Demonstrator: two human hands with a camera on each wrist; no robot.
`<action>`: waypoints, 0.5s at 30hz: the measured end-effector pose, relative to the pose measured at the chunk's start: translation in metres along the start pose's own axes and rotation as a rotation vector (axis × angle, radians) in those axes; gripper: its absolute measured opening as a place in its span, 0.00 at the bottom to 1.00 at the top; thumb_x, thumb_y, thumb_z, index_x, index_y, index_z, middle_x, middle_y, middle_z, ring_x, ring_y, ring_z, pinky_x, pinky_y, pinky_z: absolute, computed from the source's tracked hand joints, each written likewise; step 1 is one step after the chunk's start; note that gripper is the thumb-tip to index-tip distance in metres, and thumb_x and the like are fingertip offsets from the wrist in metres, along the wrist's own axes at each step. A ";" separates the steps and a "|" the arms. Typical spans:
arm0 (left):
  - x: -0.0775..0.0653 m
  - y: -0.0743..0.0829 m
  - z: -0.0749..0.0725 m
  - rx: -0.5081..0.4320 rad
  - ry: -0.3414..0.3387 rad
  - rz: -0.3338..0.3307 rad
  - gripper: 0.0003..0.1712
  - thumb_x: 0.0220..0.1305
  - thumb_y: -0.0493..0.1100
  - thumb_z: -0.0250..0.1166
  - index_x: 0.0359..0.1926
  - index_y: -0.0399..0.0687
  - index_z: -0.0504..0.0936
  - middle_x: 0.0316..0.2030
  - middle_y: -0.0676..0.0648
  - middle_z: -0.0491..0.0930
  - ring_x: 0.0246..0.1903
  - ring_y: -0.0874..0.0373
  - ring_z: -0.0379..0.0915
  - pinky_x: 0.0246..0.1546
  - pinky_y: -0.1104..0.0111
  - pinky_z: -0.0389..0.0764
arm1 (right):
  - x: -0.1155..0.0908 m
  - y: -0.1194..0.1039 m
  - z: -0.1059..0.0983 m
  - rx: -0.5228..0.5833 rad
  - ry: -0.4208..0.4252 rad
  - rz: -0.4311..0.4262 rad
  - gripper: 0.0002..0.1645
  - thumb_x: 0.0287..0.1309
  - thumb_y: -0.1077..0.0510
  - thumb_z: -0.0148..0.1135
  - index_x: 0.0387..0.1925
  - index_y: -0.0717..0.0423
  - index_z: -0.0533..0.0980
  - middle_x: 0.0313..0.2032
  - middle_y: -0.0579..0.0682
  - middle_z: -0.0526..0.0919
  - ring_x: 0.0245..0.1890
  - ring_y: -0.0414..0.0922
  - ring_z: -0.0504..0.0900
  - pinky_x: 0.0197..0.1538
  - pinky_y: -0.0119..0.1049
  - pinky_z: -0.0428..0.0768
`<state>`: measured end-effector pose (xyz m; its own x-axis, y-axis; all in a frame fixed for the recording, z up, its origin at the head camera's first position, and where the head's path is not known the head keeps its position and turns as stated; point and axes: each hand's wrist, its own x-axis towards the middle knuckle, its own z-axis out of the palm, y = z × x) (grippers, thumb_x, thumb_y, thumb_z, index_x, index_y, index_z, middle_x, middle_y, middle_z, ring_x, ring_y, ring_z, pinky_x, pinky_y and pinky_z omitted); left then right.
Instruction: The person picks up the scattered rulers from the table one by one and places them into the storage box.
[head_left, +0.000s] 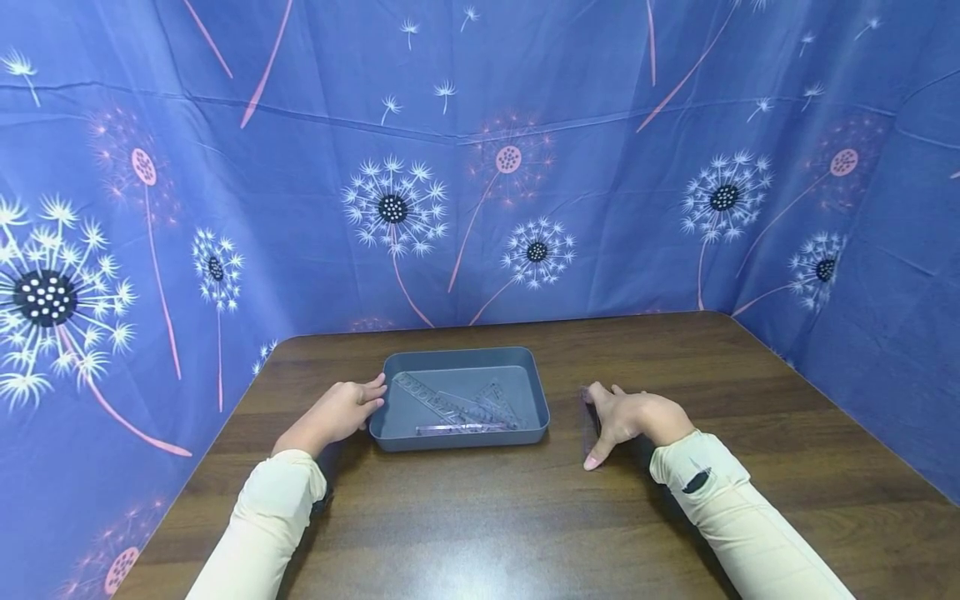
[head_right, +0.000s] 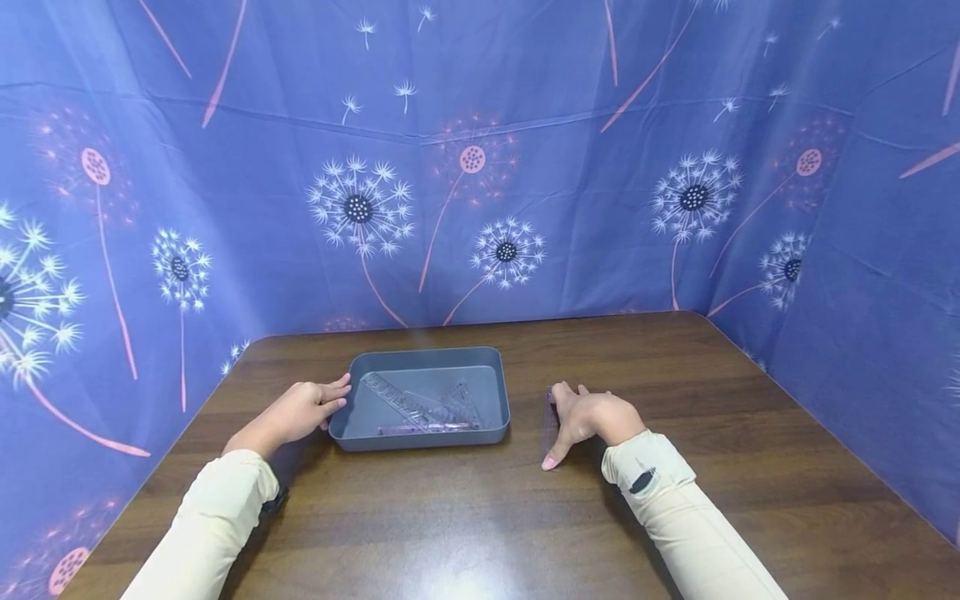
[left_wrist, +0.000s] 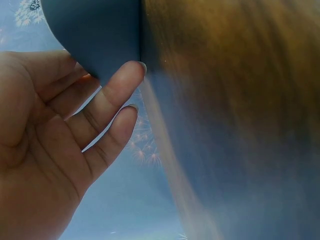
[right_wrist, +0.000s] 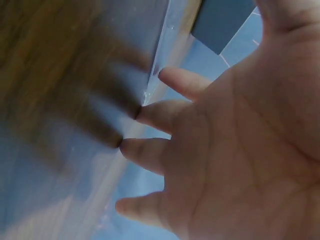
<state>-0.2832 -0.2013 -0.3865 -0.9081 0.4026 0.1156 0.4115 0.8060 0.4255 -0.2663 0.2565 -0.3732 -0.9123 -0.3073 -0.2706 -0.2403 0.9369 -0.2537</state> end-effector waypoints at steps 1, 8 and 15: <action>0.000 0.000 0.000 -0.002 0.003 0.003 0.22 0.74 0.39 0.57 0.64 0.31 0.73 0.68 0.36 0.66 0.17 0.62 0.79 0.33 0.68 0.78 | 0.001 0.002 0.001 0.007 0.007 -0.003 0.72 0.18 0.31 0.85 0.64 0.60 0.62 0.65 0.65 0.66 0.68 0.69 0.60 0.61 0.70 0.61; 0.001 0.000 0.001 0.002 0.011 0.022 0.22 0.74 0.38 0.57 0.63 0.30 0.73 0.67 0.34 0.66 0.17 0.63 0.79 0.29 0.70 0.78 | 0.006 0.006 0.005 0.072 -0.027 -0.103 0.78 0.17 0.36 0.88 0.67 0.68 0.58 0.73 0.74 0.47 0.70 0.78 0.40 0.67 0.72 0.47; 0.003 -0.001 0.001 -0.007 -0.001 -0.001 0.22 0.74 0.39 0.57 0.64 0.31 0.72 0.68 0.36 0.66 0.18 0.62 0.79 0.32 0.68 0.78 | 0.009 0.004 0.007 0.050 0.011 -0.144 0.77 0.12 0.34 0.88 0.65 0.64 0.59 0.66 0.67 0.62 0.68 0.74 0.55 0.67 0.65 0.57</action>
<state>-0.2863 -0.2007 -0.3881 -0.9083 0.4023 0.1147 0.4103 0.8031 0.4320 -0.2733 0.2564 -0.3830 -0.8734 -0.4354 -0.2181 -0.3520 0.8739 -0.3352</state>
